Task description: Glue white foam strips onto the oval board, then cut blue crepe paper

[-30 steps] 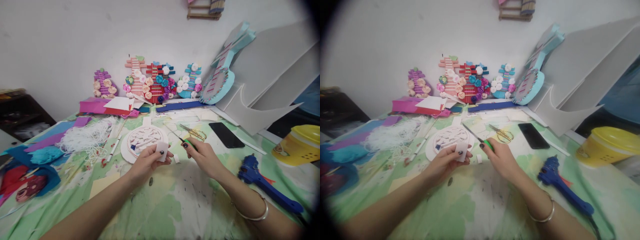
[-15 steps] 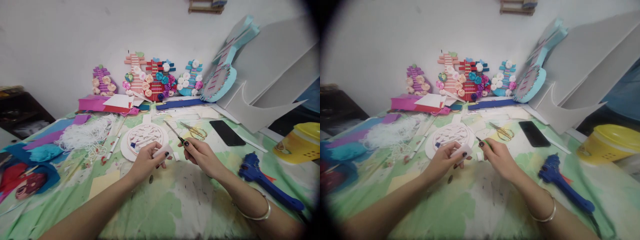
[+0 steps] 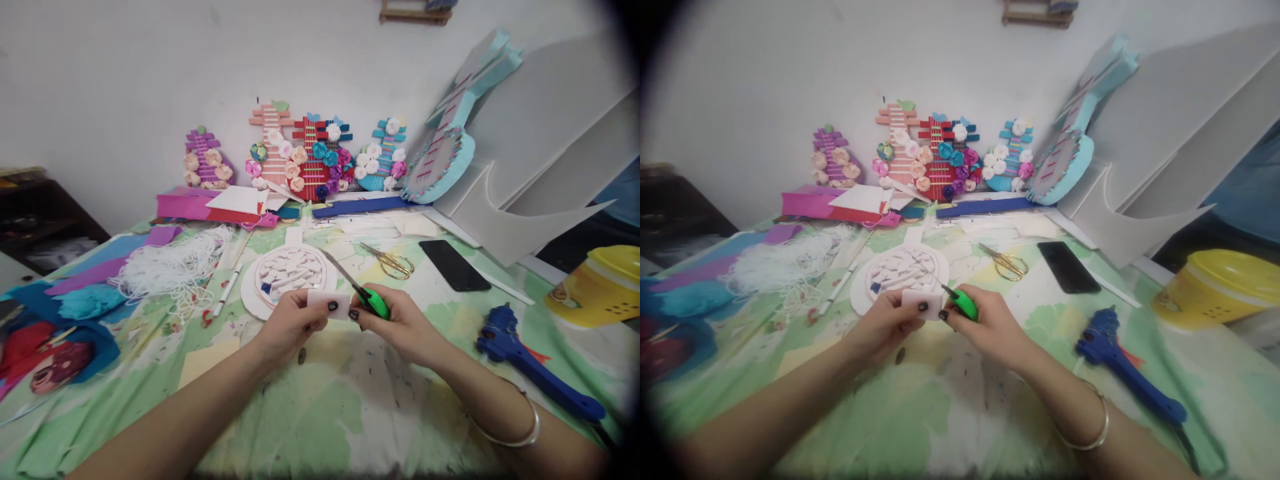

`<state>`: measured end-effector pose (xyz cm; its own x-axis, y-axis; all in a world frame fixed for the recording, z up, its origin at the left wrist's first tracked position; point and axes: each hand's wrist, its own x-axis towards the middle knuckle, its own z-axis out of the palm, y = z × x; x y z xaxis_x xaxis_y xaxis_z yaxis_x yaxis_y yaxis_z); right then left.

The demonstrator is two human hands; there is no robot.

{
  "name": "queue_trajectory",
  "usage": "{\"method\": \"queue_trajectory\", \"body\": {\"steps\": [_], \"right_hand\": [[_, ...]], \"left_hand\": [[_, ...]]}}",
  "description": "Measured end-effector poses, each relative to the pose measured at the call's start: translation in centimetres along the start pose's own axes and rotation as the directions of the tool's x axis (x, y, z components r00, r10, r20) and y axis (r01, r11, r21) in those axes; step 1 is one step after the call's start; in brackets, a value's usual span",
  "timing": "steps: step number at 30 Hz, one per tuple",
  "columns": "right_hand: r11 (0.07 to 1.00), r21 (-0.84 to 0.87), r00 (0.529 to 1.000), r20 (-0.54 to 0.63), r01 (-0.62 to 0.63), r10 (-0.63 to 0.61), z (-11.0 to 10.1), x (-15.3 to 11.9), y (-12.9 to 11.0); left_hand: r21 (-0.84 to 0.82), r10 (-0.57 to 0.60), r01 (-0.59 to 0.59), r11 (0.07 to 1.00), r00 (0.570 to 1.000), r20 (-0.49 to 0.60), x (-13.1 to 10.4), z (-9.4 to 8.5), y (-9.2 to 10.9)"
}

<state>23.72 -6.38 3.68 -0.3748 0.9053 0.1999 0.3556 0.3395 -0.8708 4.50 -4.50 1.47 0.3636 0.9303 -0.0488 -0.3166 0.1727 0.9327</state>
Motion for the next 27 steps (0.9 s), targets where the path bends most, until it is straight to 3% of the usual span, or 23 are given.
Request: {"method": "queue_trajectory", "body": {"steps": [6,10,15,21,27], "right_hand": [[0.984,-0.154,0.996,0.007,0.094,-0.094,-1.4,0.1,0.1],[0.944,-0.299,0.990,0.065,0.141,-0.128,-1.4,0.0,0.1],[0.892,-0.410,0.981,0.045,0.191,-0.189,-1.2,-0.3,0.3],[0.868,-0.432,0.969,0.068,0.244,-0.239,-0.8,-0.4,0.5],[0.854,-0.441,0.958,0.055,0.277,-0.282,-0.7,-0.5,0.7]], "left_hand": [[0.004,-0.010,0.009,1.000,0.993,0.121,-0.4,0.1,1.1],[-0.040,0.002,0.008,0.999,0.971,0.239,-0.4,-0.3,1.0],[-0.108,-0.048,0.089,0.990,0.942,0.332,-0.5,-0.5,0.8],[-0.151,-0.009,0.069,0.986,0.930,0.366,-0.5,-0.3,0.6],[-0.149,-0.043,0.110,0.983,0.919,0.393,-0.5,-0.1,0.6]]}}
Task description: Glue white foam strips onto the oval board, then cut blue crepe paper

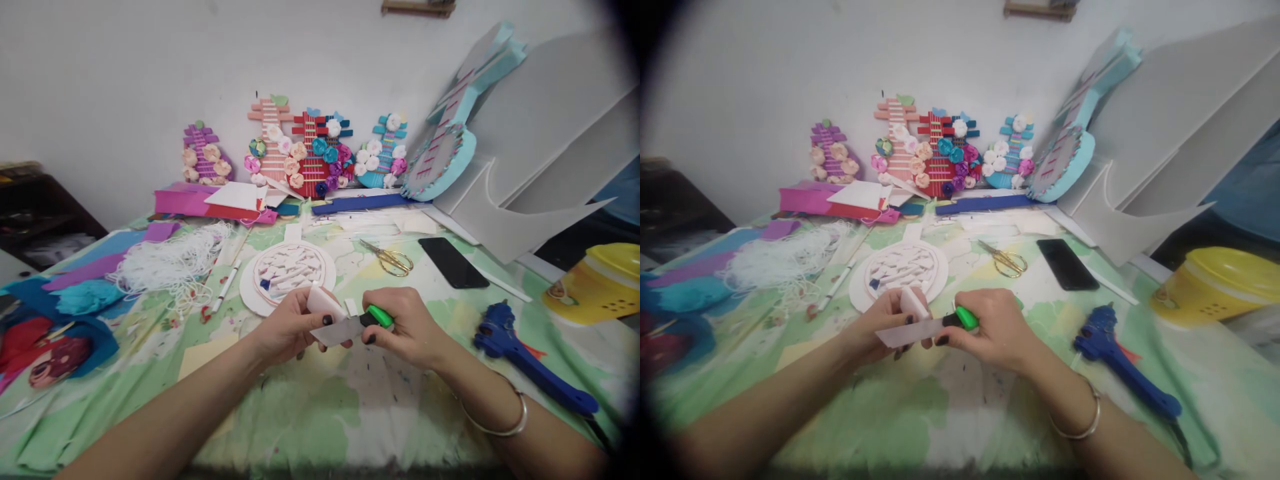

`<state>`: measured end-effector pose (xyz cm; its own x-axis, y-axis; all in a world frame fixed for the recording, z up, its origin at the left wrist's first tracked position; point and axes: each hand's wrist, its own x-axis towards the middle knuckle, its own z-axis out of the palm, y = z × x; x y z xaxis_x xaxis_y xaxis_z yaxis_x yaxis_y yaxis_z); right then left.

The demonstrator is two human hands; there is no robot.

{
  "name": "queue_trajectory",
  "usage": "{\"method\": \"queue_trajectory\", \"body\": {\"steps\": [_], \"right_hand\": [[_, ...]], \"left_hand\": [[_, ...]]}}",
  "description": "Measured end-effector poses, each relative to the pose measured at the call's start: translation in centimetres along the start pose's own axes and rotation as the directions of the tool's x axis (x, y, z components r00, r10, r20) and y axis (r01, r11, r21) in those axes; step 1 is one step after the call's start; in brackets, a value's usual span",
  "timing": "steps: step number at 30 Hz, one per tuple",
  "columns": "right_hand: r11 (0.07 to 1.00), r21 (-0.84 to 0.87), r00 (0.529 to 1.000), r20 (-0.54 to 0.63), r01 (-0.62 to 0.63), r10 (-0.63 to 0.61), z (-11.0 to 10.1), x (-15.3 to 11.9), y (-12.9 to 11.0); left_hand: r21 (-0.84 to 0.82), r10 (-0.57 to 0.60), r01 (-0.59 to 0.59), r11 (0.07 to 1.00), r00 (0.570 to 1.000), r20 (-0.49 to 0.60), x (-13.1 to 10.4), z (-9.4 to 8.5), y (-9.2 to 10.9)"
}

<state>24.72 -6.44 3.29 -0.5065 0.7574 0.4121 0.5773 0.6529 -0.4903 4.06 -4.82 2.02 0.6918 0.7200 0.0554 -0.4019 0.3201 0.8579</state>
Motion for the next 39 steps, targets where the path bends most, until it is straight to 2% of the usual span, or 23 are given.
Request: {"method": "queue_trajectory", "body": {"steps": [22,39], "right_hand": [[1.000,-0.018,1.000,-0.001,0.014,-0.014,0.09,-0.03,-0.33],[1.000,0.014,1.000,0.011,0.003,-0.003,0.19,0.00,-0.32]], "left_hand": [[-0.022,-0.045,0.047,0.999,0.996,0.079,-0.32,0.22,0.08],[-0.031,-0.045,0.047,0.998,0.997,0.059,-0.75,0.50,0.06]]}}
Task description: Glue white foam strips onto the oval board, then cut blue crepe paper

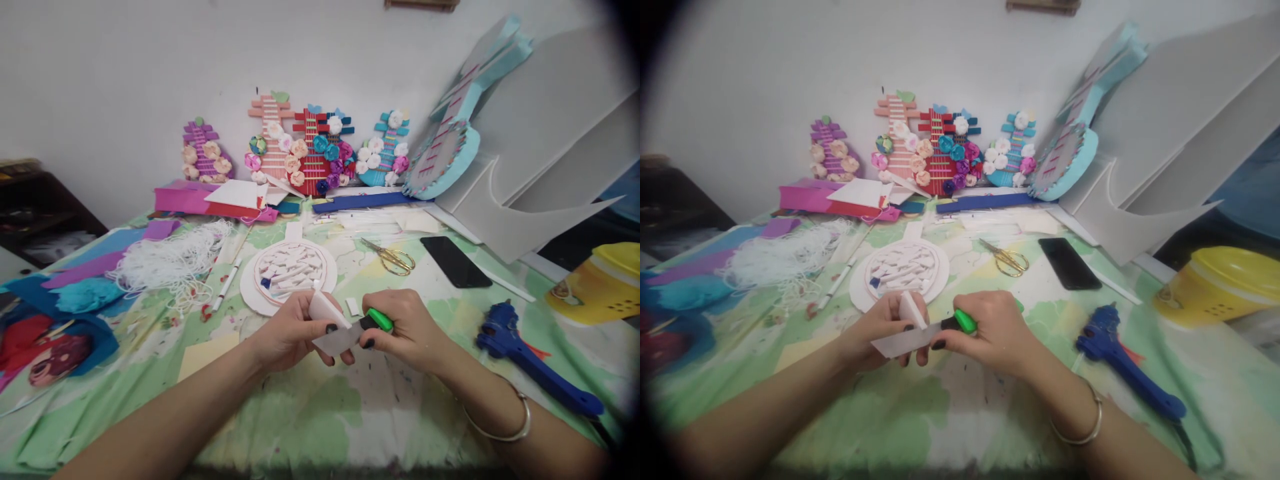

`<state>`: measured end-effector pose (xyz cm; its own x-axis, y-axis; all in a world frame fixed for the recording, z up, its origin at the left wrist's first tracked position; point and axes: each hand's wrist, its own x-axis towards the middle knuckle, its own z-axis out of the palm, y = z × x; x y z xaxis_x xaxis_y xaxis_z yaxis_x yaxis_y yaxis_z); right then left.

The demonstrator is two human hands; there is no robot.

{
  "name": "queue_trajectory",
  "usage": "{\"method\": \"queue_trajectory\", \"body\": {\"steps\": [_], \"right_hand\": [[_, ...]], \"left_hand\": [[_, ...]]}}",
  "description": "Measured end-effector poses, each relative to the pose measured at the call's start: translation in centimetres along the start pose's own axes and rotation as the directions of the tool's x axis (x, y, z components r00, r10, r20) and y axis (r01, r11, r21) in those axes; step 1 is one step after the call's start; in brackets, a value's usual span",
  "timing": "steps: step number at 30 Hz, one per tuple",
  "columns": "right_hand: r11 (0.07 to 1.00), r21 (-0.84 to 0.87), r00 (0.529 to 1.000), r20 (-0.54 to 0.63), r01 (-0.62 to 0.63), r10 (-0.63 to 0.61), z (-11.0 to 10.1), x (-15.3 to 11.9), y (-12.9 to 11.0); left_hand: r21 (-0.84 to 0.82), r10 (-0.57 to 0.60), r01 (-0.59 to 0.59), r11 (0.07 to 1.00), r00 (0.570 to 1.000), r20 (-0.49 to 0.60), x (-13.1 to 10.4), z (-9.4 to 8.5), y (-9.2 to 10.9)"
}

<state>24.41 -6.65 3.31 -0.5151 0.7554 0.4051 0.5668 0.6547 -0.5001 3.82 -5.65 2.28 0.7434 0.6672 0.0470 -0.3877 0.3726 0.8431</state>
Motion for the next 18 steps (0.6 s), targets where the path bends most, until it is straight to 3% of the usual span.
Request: {"method": "queue_trajectory", "body": {"steps": [18], "right_hand": [[0.999,-0.029,0.999,0.018,-0.040,0.041,-0.07,0.06,0.27]], "left_hand": [[0.070,0.001,-0.003,0.998,1.000,0.025,-0.30,-0.30,0.43]]}}
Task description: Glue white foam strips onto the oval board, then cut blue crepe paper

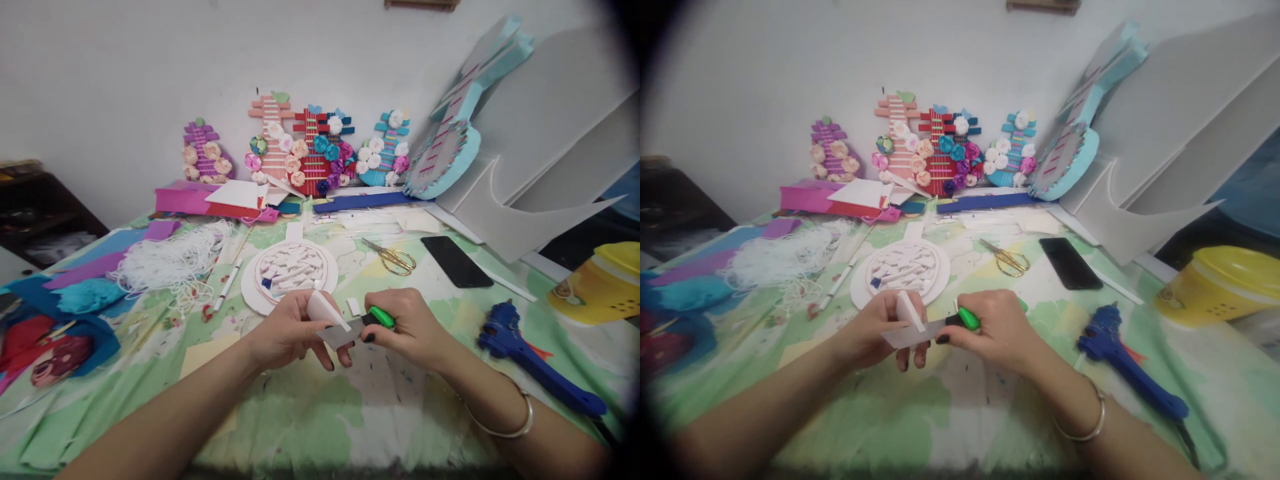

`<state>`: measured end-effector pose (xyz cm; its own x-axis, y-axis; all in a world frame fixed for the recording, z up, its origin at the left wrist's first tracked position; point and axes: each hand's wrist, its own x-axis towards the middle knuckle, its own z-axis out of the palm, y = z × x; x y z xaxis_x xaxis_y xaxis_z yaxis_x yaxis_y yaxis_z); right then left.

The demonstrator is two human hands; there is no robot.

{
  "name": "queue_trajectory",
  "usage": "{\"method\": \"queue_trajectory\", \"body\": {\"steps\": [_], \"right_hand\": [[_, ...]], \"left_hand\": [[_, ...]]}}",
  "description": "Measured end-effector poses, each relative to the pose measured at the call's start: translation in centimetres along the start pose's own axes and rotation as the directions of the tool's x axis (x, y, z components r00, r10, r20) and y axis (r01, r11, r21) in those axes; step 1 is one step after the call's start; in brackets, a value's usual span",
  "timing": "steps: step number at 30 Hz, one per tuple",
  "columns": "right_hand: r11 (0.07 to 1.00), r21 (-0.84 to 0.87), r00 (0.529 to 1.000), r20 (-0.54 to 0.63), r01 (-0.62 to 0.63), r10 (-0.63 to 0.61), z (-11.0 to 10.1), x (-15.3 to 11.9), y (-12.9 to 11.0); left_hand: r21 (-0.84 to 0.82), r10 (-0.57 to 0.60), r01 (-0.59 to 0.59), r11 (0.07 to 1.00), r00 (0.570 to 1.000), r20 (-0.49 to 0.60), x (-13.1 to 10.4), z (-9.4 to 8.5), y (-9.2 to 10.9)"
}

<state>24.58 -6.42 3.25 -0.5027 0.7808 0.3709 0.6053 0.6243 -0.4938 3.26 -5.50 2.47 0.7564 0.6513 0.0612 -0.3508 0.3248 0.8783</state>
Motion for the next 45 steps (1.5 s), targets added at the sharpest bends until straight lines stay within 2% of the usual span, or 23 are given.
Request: {"method": "queue_trajectory", "body": {"steps": [4,13,18,32,45], "right_hand": [[1.000,-0.016,1.000,-0.007,-0.006,0.006,0.00,-0.06,0.10],[1.000,-0.023,1.000,0.012,0.017,-0.017,0.00,-0.08,-0.36],[1.000,-0.012,1.000,0.018,0.015,-0.014,-0.01,-0.08,-0.61],[1.000,-0.020,1.000,0.020,-0.012,0.012,0.02,-0.01,0.11],[1.000,-0.024,1.000,-0.002,0.012,-0.012,0.00,-0.05,-0.08]], "left_hand": [[0.016,-0.020,0.020,1.000,1.000,-0.018,-0.01,0.24,0.33],[0.051,-0.087,0.085,0.995,0.996,0.030,0.18,0.74,0.22],[0.029,-0.069,0.068,0.997,0.997,0.030,0.09,0.83,0.06],[-0.065,-0.004,0.013,0.998,0.991,0.137,-0.10,-0.07,-0.34],[-0.028,-0.032,0.037,0.999,0.988,0.151,-0.08,0.04,0.01]]}}
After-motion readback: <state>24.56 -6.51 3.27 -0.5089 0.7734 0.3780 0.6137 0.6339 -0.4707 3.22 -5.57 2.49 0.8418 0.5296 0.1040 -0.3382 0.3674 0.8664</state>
